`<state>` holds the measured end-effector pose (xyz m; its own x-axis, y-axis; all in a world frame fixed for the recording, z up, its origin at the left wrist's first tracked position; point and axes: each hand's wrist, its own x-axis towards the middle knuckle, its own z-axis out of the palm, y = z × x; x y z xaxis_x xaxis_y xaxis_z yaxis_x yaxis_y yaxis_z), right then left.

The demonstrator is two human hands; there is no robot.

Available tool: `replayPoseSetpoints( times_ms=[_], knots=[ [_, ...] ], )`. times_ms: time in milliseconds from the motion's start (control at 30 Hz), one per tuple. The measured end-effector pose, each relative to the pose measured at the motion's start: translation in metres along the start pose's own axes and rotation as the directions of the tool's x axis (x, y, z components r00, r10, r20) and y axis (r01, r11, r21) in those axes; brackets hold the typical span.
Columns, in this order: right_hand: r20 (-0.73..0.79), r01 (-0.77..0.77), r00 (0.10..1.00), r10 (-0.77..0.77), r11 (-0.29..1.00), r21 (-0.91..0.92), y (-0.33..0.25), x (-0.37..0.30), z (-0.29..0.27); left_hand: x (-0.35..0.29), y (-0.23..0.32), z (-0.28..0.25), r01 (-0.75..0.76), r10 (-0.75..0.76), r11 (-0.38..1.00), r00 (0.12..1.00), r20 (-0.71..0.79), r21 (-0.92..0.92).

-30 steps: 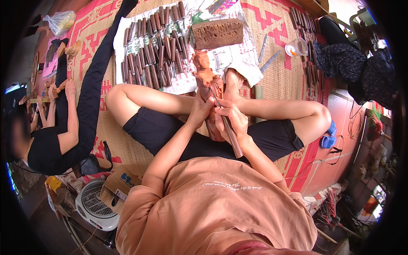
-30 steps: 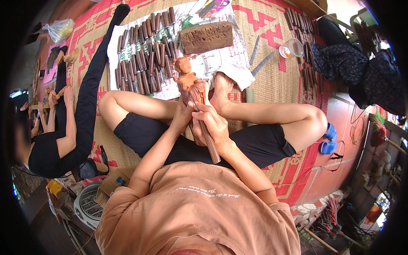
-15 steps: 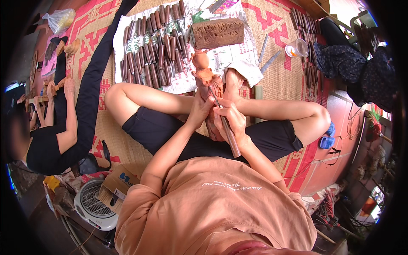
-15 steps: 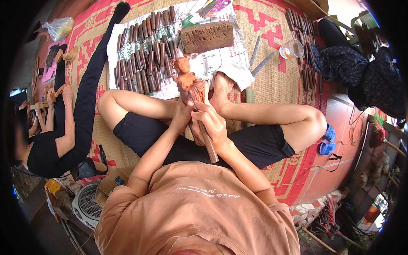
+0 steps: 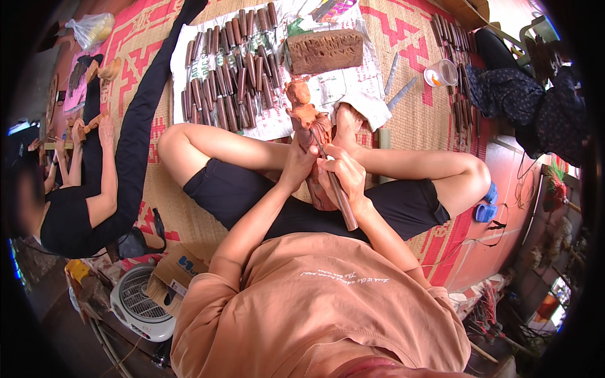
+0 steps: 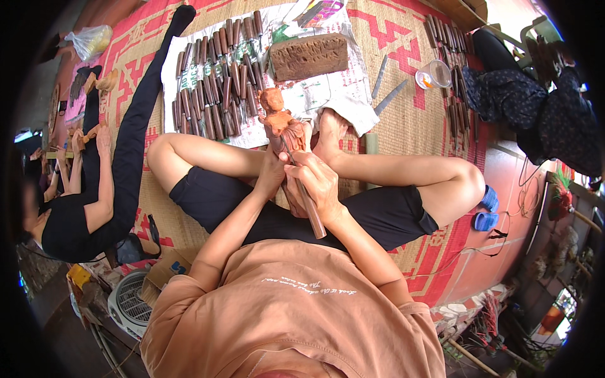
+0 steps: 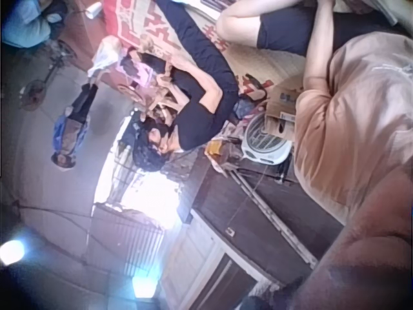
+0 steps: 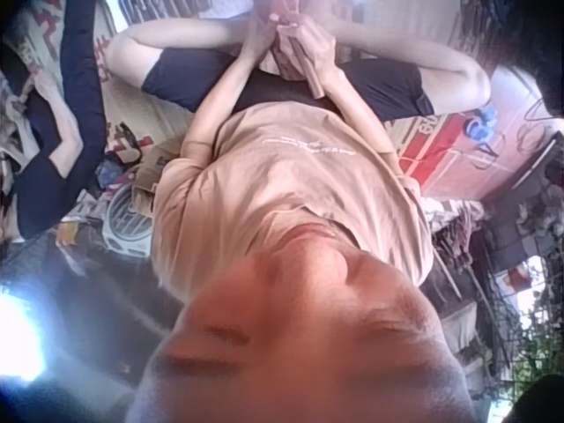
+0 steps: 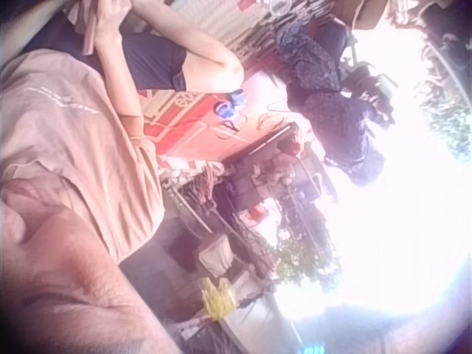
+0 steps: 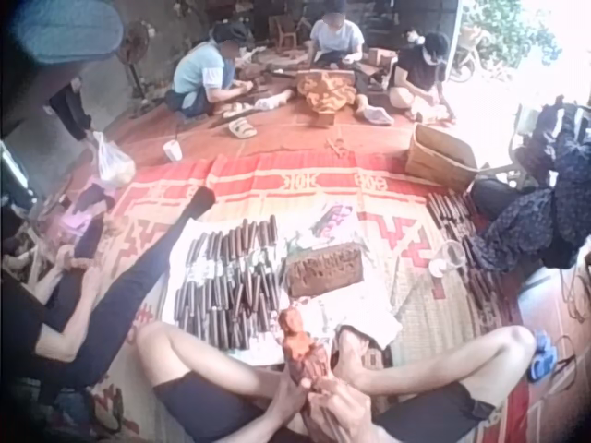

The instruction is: The person carves a wooden figurine using a chisel while seated on a mat. They hold the wood between their feet and use a small carving tool to shape the piece, occasionally rotating it to access different angles.

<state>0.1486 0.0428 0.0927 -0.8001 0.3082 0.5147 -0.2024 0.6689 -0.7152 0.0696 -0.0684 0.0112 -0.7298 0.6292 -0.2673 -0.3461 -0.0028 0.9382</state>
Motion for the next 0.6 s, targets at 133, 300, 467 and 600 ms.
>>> replayPoseSetpoints(
  times_ms=[133,300,467,600],
  knots=[
    [0.020,0.028,0.999,-0.028,1.000,0.002,0.006,-0.001,-0.005,0.003,-0.003,-0.002,0.042,-0.042,0.999,0.998,0.044,-0.009],
    [-0.198,0.069,0.977,-0.078,0.996,-0.050,0.012,-0.002,-0.016,0.005,-0.003,0.002,0.006,-0.006,1.000,0.999,0.032,-0.001],
    [-0.149,-0.088,0.985,0.086,0.996,-0.003,0.007,0.000,-0.018,0.006,0.002,0.006,-0.027,0.027,1.000,1.000,-0.001,0.012],
    [-0.084,-0.075,0.994,0.074,0.997,-0.005,0.010,-0.008,-0.011,0.006,0.002,0.006,-0.010,0.010,1.000,1.000,-0.002,-0.004]
  ],
)
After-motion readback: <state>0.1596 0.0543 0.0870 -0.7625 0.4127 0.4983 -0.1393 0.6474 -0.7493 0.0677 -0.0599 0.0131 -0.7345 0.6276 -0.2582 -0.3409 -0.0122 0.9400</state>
